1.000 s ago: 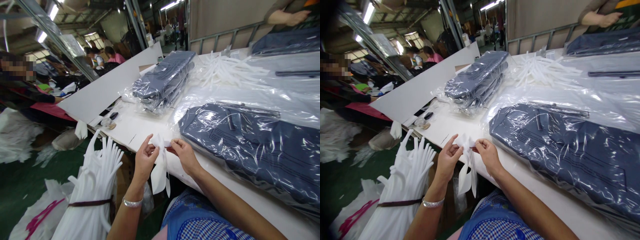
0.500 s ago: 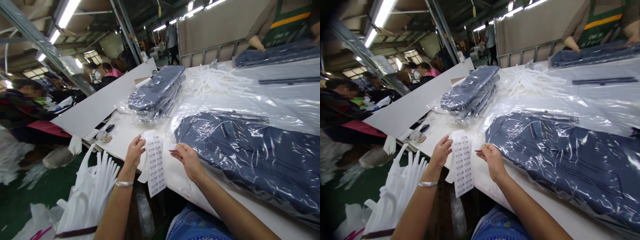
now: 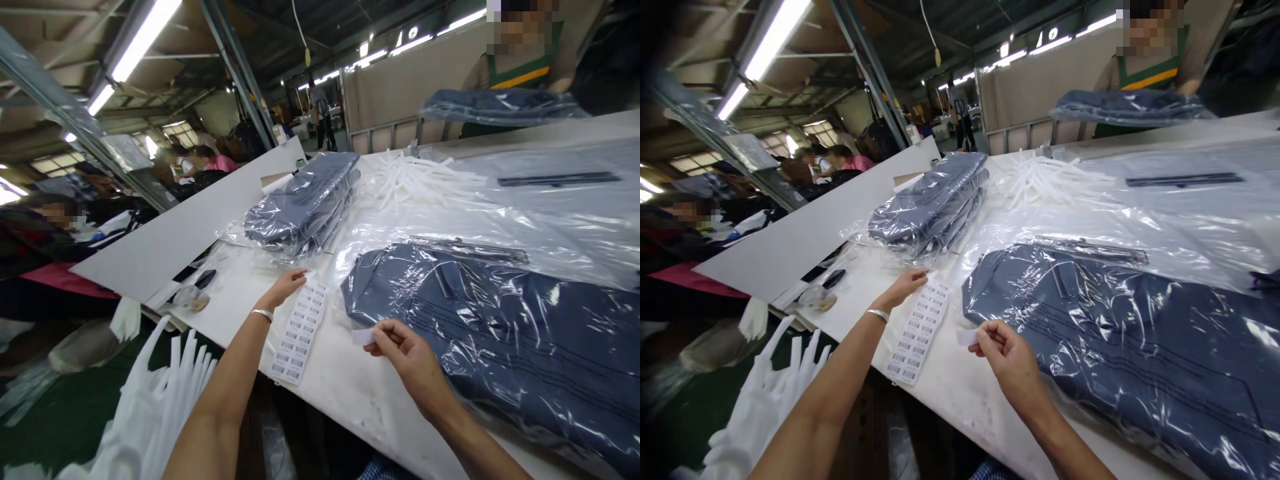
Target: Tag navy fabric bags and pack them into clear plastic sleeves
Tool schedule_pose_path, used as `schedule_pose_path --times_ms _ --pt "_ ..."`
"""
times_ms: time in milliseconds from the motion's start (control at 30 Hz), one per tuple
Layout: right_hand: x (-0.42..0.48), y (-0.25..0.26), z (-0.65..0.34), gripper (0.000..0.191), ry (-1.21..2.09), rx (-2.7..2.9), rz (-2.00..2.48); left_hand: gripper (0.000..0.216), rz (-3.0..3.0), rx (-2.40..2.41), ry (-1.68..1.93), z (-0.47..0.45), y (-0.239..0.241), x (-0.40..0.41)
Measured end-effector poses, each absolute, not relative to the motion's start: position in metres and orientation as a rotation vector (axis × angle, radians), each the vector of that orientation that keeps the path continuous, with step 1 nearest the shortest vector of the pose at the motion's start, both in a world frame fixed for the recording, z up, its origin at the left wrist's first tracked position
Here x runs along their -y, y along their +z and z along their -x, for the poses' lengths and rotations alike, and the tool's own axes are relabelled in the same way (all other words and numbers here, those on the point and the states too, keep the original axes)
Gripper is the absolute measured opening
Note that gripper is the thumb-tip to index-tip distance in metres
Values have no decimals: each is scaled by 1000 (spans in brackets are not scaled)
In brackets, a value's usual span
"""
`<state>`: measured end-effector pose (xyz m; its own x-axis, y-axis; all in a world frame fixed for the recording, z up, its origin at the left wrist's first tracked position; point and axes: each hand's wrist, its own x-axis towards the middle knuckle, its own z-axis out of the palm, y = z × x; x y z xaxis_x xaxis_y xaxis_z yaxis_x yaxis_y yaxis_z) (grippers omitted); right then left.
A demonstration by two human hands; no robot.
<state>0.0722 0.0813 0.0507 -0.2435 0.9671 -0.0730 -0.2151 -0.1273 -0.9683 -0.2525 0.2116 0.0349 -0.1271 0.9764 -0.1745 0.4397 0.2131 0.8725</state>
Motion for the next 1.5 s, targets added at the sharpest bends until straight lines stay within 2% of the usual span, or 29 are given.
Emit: schedule_pose_path --times_ms 133,333,467,700,833,1000,1133,1233,1367,1500 --pt "-79 48 -78 36 1578 1149 979 59 -1368 -1723 818 259 37 -209" --pt "-82 40 -77 36 1573 1139 998 38 -1391 -1948 883 254 37 -204" --pt "-85 42 -85 34 1586 1036 986 38 -1431 -1973 996 210 52 -169" --pt "-72 58 -109 27 1429 1006 973 45 -1240 -1321 979 78 80 -67" --pt "-51 60 -132 21 1241 1138 979 33 -1543 -1314 1088 39 86 -47" --pt "-13 56 -163 16 1026 1237 1002 8 -2044 -1192 1249 17 85 -34" --pt "14 56 -183 32 1092 1042 963 21 -2500 -1085 1483 5 78 -21" --pt "28 62 -196 31 1233 956 969 29 -2769 -922 1569 -4 75 -15" --pt "37 72 -211 34 1422 843 947 30 -2898 -741 1590 -18 76 -14" --pt "40 76 -221 43 1468 739 934 33 -2909 -613 1555 -32 74 -18"
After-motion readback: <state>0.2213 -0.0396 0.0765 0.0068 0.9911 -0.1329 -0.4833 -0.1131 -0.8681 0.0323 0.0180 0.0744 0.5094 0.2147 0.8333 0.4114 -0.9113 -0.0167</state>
